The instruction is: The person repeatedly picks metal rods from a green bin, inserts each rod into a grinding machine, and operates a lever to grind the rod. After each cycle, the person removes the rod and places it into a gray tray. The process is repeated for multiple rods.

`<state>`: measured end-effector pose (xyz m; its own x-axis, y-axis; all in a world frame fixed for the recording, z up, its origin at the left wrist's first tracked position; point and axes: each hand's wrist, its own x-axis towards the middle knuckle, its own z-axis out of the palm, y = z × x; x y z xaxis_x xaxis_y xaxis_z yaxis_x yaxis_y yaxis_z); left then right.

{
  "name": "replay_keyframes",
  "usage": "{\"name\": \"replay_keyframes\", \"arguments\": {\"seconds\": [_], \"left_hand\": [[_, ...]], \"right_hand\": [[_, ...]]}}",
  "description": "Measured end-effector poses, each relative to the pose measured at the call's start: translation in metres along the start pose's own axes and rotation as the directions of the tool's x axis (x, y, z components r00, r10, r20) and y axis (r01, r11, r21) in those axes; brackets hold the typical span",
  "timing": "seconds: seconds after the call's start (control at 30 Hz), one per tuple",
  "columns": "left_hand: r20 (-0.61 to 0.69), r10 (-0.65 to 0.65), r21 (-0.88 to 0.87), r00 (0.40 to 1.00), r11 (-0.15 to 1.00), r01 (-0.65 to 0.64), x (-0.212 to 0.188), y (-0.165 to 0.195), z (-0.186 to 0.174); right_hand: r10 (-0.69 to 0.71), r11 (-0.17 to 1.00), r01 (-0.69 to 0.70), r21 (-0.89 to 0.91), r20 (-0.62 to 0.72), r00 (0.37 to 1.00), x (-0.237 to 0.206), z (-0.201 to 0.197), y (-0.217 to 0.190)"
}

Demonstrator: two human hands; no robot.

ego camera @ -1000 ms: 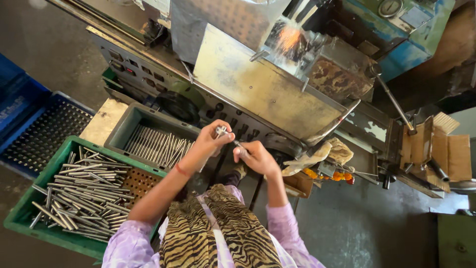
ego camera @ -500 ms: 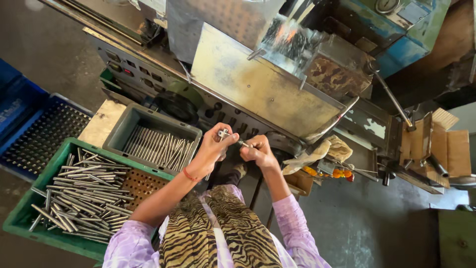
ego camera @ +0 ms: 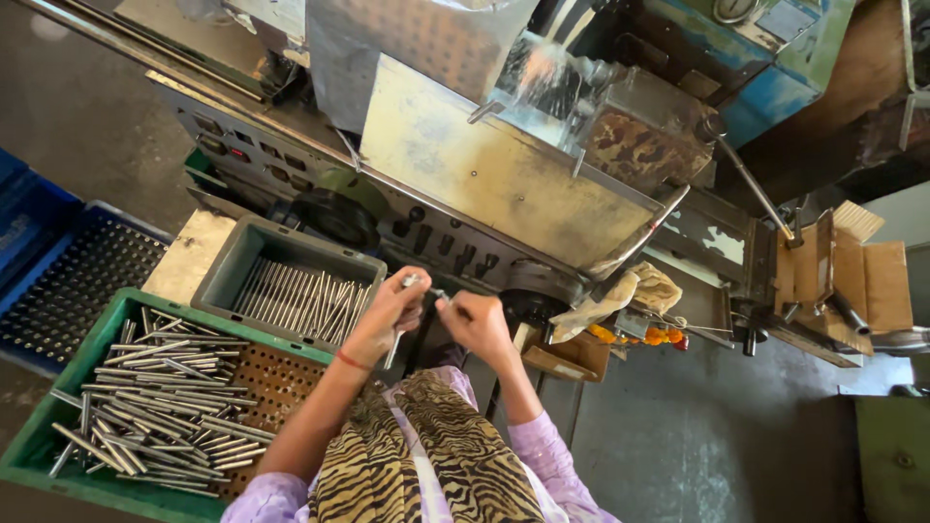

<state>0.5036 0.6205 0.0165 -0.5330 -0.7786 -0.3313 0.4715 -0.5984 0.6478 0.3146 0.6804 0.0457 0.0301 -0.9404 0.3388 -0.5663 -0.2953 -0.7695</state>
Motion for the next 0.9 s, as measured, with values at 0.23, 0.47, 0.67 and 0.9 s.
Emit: {"name": "replay_keyframes", "arguments": {"seconds": [0.23,0.47,0.67,0.9], "left_hand": [[-0.256,-0.145,-0.758,0.956,0.644,-0.106,0.018,-0.030,-0.101],[-0.490,-0.104,-0.748,0.866,0.560,-0.356,-0.008,-0.021,-0.139],[-0.430,-0.129,-0.745,0.894,0.610,-0.270,0.015,-0.003,-0.125],[-0.304,-0.151,-0.722,0.941,0.681,-0.124,0.096,0.016,-0.098]], "right_hand": [[0.308,0.951,-0.304,-0.057,0.114,0.944,-0.041,0.014,0.019],[0.369,0.926,-0.311,-0.215,0.337,0.866,-0.063,-0.003,0.043],[0.313,0.943,-0.265,-0.202,0.258,0.914,-0.027,-0.010,0.047],[0.283,0.955,-0.249,-0.164,0.243,0.928,0.016,-0.032,0.054]]}}
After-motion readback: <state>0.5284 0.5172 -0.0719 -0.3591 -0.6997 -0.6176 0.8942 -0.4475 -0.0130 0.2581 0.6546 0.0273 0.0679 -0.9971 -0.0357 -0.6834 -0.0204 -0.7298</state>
